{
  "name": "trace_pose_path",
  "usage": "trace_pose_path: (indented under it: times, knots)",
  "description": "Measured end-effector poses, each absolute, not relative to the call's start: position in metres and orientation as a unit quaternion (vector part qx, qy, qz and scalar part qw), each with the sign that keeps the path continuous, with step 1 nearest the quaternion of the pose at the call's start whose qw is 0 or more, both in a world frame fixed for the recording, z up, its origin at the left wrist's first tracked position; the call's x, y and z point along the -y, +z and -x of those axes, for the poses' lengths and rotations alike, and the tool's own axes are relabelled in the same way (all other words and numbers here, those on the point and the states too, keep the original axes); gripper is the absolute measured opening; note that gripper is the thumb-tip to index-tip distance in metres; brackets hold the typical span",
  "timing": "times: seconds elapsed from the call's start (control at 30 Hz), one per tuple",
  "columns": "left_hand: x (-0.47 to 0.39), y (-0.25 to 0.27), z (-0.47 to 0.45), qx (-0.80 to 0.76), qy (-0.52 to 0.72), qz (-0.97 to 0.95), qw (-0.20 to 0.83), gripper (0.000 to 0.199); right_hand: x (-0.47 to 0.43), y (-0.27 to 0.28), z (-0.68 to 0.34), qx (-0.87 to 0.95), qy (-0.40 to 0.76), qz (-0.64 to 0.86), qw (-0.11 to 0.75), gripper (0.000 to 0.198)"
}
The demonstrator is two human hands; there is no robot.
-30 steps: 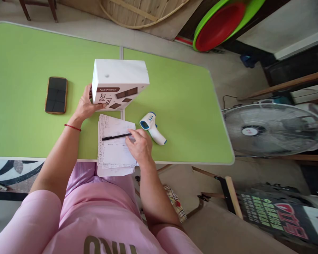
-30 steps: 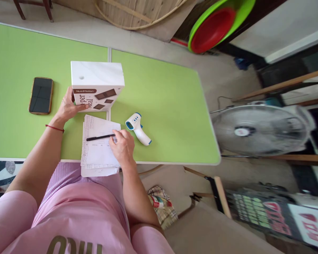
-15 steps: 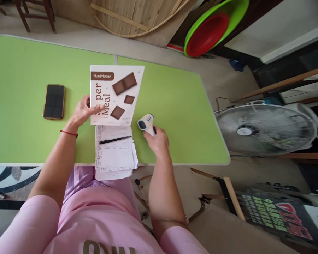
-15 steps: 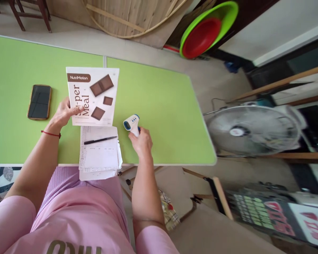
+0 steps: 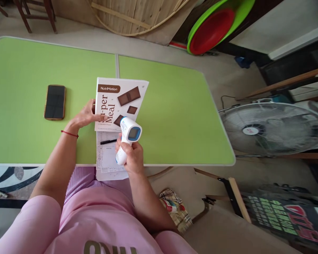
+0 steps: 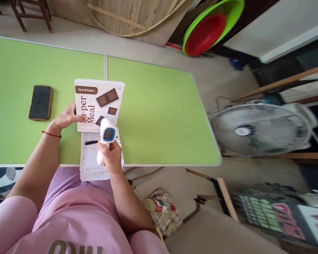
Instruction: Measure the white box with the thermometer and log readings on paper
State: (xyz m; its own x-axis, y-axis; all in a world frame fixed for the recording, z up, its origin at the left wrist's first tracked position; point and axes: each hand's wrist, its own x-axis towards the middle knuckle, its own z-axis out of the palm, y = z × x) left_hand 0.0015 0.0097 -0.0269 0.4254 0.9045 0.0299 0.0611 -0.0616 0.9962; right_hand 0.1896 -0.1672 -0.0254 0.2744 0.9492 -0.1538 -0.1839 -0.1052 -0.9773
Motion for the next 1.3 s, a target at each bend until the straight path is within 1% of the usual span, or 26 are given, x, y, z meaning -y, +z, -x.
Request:
trace_pose_path:
  times: [0.07, 0.17, 0.27, 0.4, 0.57, 0.93, 1.3]
  knots:
    - [-0.0083, -0.0258, -0.0006, -0.373, 0.362, -0.621, 0.587, 0.086, 0.1629, -0.0267, -0.1874, 0.327, 0.505, 0.556, 0.574, 0.043]
    - [-0.0061, -0.0221, 0.0003, -0.361, 0.357, -0.613, 0.605, 0.082, 0.1609, -0.0299, -0.1857, 0.319, 0.506, 0.566, 0.567, 0.040]
    - [-0.0049, -0.0191, -0.0001, -0.351, 0.351, -0.613, 0.614, 0.083, 0.1610, -0.0334, -0.1845, 0.306, 0.502, 0.576, 0.568, 0.041]
    - [-0.0049, -0.0199, 0.0004, -0.356, 0.351, -0.614, 0.611, 0.086, 0.1606, -0.0357, -0.1838, 0.261, 0.504, 0.589, 0.575, 0.047]
    - [-0.0065, -0.0248, 0.0033, -0.337, 0.356, -0.624, 0.608, 0.082, 0.1616, -0.0319, -0.1840, 0.241, 0.510, 0.596, 0.572, 0.049]
    - [-0.0081, -0.0262, 0.0013, -0.312, 0.353, -0.627, 0.620, 0.090, 0.1618, -0.0323, -0.1863, 0.232, 0.511, 0.601, 0.568, 0.046]
    - [-0.0070, -0.0203, -0.0011, -0.321, 0.340, -0.622, 0.628, 0.092, 0.1614, -0.0304, -0.1835, 0.263, 0.522, 0.581, 0.567, 0.051]
